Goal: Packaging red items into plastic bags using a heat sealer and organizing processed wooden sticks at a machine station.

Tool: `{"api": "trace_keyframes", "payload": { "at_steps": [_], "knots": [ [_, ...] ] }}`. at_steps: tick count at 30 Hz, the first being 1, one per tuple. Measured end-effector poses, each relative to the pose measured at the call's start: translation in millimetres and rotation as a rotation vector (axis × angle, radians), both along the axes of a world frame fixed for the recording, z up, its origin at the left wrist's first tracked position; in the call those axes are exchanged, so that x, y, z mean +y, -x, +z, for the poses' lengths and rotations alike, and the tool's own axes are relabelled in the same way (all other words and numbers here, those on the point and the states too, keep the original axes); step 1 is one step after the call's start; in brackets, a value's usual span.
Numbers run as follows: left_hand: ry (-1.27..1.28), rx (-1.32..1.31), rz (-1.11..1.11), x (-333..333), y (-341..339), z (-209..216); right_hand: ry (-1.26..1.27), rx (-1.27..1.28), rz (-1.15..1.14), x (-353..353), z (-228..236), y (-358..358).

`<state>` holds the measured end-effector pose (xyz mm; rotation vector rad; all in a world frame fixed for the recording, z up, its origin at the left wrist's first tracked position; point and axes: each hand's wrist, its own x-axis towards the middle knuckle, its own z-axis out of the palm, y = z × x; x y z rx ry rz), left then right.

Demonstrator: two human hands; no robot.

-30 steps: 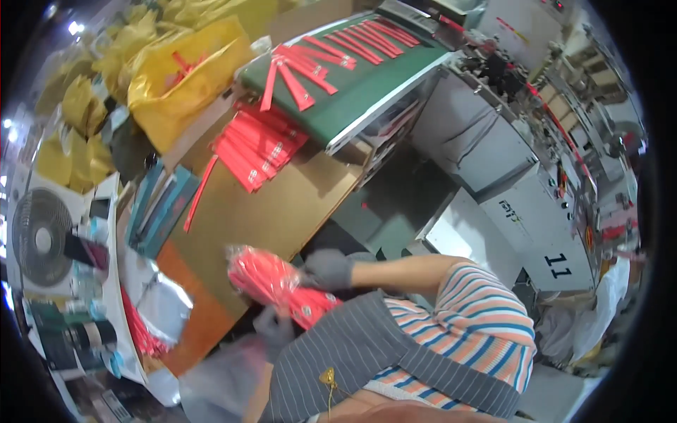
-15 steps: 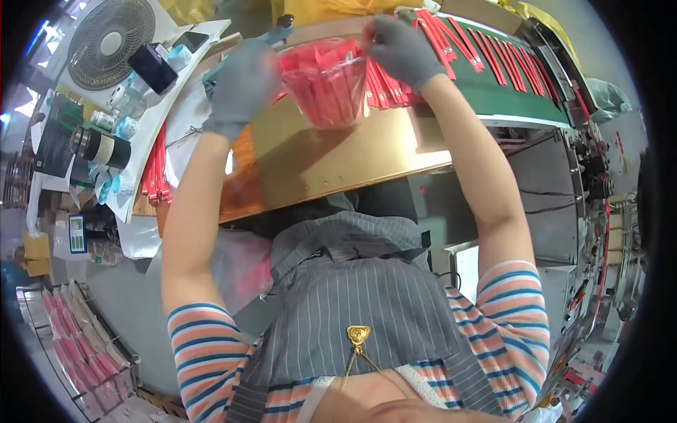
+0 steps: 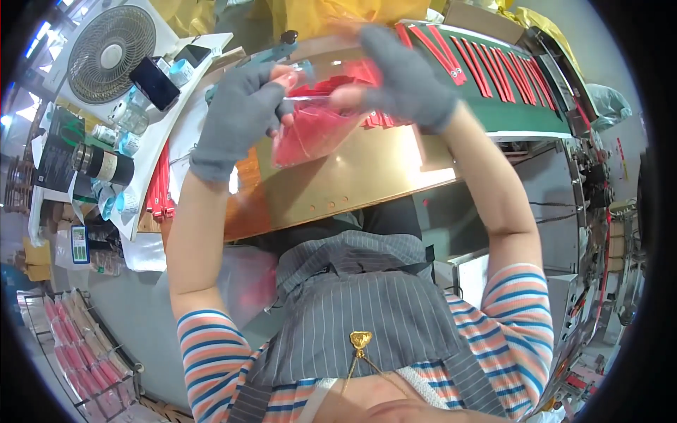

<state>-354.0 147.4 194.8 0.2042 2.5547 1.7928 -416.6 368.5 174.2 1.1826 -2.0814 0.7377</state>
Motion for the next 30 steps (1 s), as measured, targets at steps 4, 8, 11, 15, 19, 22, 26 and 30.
{"api": "trace_keyframes", "payload": {
  "at_steps": [4, 8, 11, 15, 19, 22, 26, 30],
  "knots": [
    [-0.104, 0.229, 0.086, -3.5, 2.3, -5.0, -0.201, -0.129, 0.069, -22.3, -32.7, 10.7],
    [-0.171, 0.136, -0.149, -32.5, 25.7, -72.2, 0.099, -0.37, 0.143, -58.9, -48.6, 51.4],
    [-0.482, -0.198, 0.101, -39.6, 50.9, -160.4, -0.184, -0.095, -0.041, -88.3, -99.3, 123.2],
    [-0.594, -0.362, 0.257, -47.8, 79.0, -218.0, 0.154, -0.306, -0.405, -120.9, -120.4, 205.4],
    [-0.776, -0.472, 0.412, -87.1, 100.0, -224.9, 0.043, -0.348, -0.299, -178.7, -75.1, 181.7],
    [-0.812, -0.523, 0.4, -111.5, 117.8, -231.0, 0.02, -0.245, -0.392, -175.7, -95.8, 197.4],
    [-0.789, -0.53, 0.405, -109.3, 119.7, -237.0, -0.118, -0.385, -0.475, -151.5, -162.9, 215.3],
    [-0.693, -0.473, 0.421, -108.0, 118.5, -232.9, -0.111, -0.386, -0.45, -152.7, -166.9, 223.0]
  ]
}}
